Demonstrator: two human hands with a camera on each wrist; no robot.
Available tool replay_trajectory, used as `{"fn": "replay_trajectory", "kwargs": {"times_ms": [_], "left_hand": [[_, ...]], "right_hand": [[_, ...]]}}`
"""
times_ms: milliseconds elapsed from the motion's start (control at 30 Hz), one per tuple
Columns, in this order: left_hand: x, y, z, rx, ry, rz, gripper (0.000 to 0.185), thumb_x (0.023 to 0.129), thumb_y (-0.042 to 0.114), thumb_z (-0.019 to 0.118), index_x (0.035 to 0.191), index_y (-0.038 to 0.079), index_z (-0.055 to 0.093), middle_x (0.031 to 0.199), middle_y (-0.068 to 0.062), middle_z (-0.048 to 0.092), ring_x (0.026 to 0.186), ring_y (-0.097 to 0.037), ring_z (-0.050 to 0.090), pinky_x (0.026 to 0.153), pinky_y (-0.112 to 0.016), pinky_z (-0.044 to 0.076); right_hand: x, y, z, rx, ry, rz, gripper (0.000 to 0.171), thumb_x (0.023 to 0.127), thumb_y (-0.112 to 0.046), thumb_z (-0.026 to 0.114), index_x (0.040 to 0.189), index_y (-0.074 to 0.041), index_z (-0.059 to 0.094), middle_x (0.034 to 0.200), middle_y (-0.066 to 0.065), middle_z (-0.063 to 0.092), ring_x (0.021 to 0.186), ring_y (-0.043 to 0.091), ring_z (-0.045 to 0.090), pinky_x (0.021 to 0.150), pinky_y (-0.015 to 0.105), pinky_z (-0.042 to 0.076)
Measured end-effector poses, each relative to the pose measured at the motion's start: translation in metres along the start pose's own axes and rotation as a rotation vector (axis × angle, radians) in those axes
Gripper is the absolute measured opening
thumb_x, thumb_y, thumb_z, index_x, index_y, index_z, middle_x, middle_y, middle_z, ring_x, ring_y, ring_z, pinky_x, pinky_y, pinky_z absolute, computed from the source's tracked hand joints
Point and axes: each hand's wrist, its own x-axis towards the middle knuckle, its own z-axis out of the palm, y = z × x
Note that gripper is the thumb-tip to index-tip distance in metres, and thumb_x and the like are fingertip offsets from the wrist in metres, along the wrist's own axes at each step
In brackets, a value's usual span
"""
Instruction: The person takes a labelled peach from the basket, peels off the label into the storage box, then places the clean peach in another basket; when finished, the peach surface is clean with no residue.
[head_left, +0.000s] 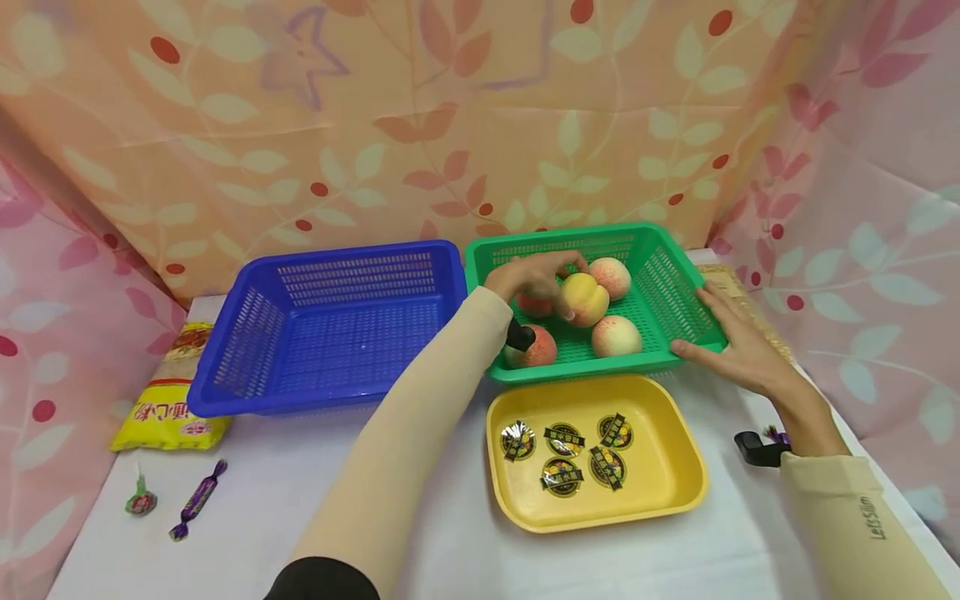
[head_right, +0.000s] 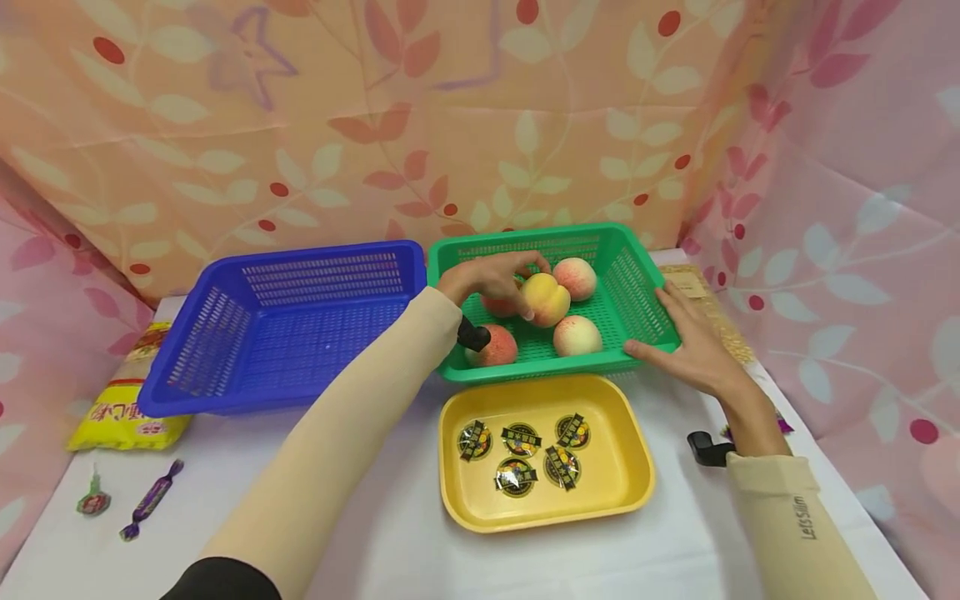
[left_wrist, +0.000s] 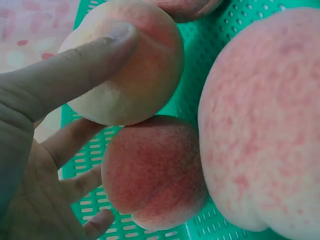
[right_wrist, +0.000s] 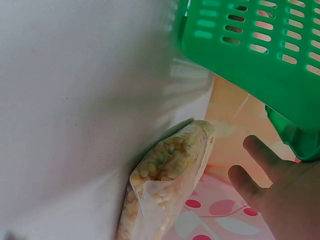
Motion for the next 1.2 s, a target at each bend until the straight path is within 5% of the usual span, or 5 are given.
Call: {"fn": "replay_trajectory", "kwargs": {"times_ms": [167,600,900,1200], "left_hand": [[0.002,-0.003,-0.003,-0.065,-0.05,-0.028,0.066,0.085,0.02,0.085,0.139,0.031,0.048,0.139,-0.008,0.056,0.124,-0.023,0.055,0.112,-0.041,0.043],[0.004,-0.001,-0.005,0.119,-0.079,-0.195,0.065,0.09,0.04,0.078,0.145,0.038,0.043,0.148,0.001,0.051,0.138,-0.023,0.043,0.119,-0.051,0.032],[0.002,-0.002,-0.008,0.131,-0.061,-0.155,0.067,0.09,0.035,0.078,0.148,0.039,0.043,0.15,-0.002,0.048,0.135,-0.022,0.046,0.114,-0.049,0.039],[0.002,0.004,-0.012,0.125,-0.097,-0.12,0.075,0.094,0.03,0.074,0.157,0.03,0.035,0.162,-0.007,0.039,0.149,-0.025,0.038,0.122,-0.047,0.033]], "right_hand": [[0.001,-0.004,0.002,0.008,-0.009,-0.006,0.102,0.092,-0.043,0.071,0.165,-0.013,0.008,0.173,0.012,-0.005,0.156,0.05,0.001,0.114,0.08,0.01],[0.005,-0.013,0.009,0.038,-0.022,-0.014,0.102,0.092,-0.043,0.072,0.165,-0.014,0.008,0.173,0.006,-0.007,0.157,0.047,0.0,0.115,0.08,0.011],[0.003,-0.011,0.003,0.038,-0.016,-0.01,0.1,0.092,-0.042,0.072,0.166,-0.02,0.009,0.173,0.003,-0.01,0.157,0.047,-0.001,0.114,0.081,0.011],[-0.002,-0.002,0.001,0.033,-0.011,-0.001,0.098,0.093,-0.042,0.071,0.166,-0.021,0.008,0.173,0.006,-0.009,0.156,0.049,0.0,0.112,0.082,0.011]]}}
